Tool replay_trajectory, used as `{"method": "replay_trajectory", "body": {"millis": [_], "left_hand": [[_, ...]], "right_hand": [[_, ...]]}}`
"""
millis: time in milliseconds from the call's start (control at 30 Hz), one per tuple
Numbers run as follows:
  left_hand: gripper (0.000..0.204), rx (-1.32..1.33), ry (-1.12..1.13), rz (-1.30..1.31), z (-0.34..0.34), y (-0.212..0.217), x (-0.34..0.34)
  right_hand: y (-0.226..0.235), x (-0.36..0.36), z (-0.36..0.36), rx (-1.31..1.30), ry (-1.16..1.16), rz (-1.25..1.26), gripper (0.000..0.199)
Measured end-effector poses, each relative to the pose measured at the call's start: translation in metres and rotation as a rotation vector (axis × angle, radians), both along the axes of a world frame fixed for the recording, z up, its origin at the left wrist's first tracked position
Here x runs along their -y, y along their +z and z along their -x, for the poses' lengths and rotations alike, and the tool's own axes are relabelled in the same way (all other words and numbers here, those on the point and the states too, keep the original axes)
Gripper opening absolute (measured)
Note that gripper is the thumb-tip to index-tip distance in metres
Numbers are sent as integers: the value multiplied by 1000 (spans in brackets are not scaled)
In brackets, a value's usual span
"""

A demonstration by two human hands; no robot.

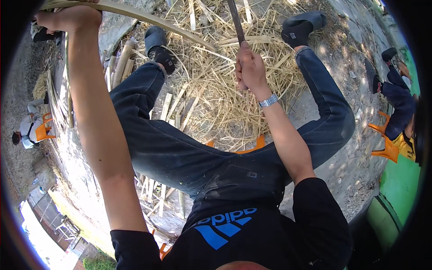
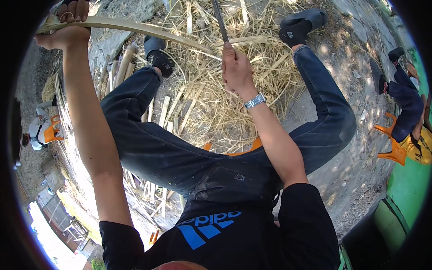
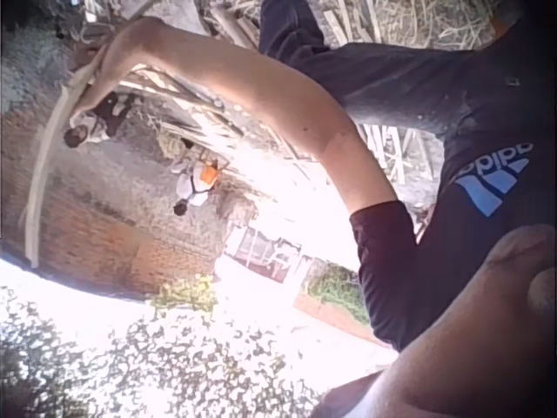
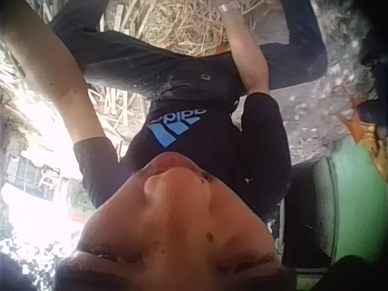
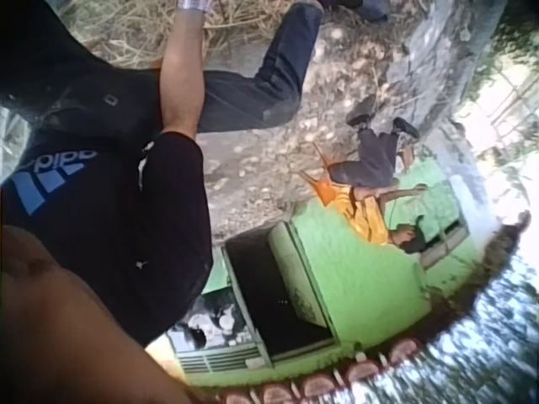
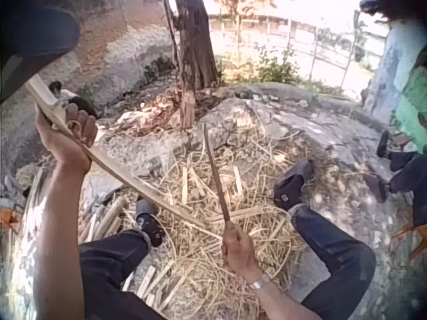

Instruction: The person trims, shaves, and splits bamboo strips using a machete.

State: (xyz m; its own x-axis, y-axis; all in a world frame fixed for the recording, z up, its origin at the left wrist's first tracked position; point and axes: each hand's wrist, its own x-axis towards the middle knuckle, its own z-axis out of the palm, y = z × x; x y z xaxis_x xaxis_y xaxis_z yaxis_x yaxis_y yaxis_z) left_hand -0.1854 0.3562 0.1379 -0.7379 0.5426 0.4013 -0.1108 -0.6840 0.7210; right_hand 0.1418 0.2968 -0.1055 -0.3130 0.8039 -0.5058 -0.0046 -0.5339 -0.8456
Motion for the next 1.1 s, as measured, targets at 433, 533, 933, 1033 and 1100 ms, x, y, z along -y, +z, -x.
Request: {"method": "replay_trajectory", "body": {"millis": [433, 533, 933, 1033, 1100], "left_hand": [[86, -435, -106, -128, 69, 3, 19], [86, -588, 208, 98, 25, 36, 51], [78, -678, 400, 27, -2, 76, 86], [68, -716, 419, -39, -35, 86, 59], [67, -738, 375, -28, -57, 92, 52]], "right_hand": [[-139, 60, -25, 420, -81, -369, 65], [-107, 38, -19, 424, -120, -393, 66], [100, 50, -28, -15, 147, -470, 57], [168, 54, -32, -205, 56, -506, 54], [205, 56, -36, -323, -11, -606, 54]]}}
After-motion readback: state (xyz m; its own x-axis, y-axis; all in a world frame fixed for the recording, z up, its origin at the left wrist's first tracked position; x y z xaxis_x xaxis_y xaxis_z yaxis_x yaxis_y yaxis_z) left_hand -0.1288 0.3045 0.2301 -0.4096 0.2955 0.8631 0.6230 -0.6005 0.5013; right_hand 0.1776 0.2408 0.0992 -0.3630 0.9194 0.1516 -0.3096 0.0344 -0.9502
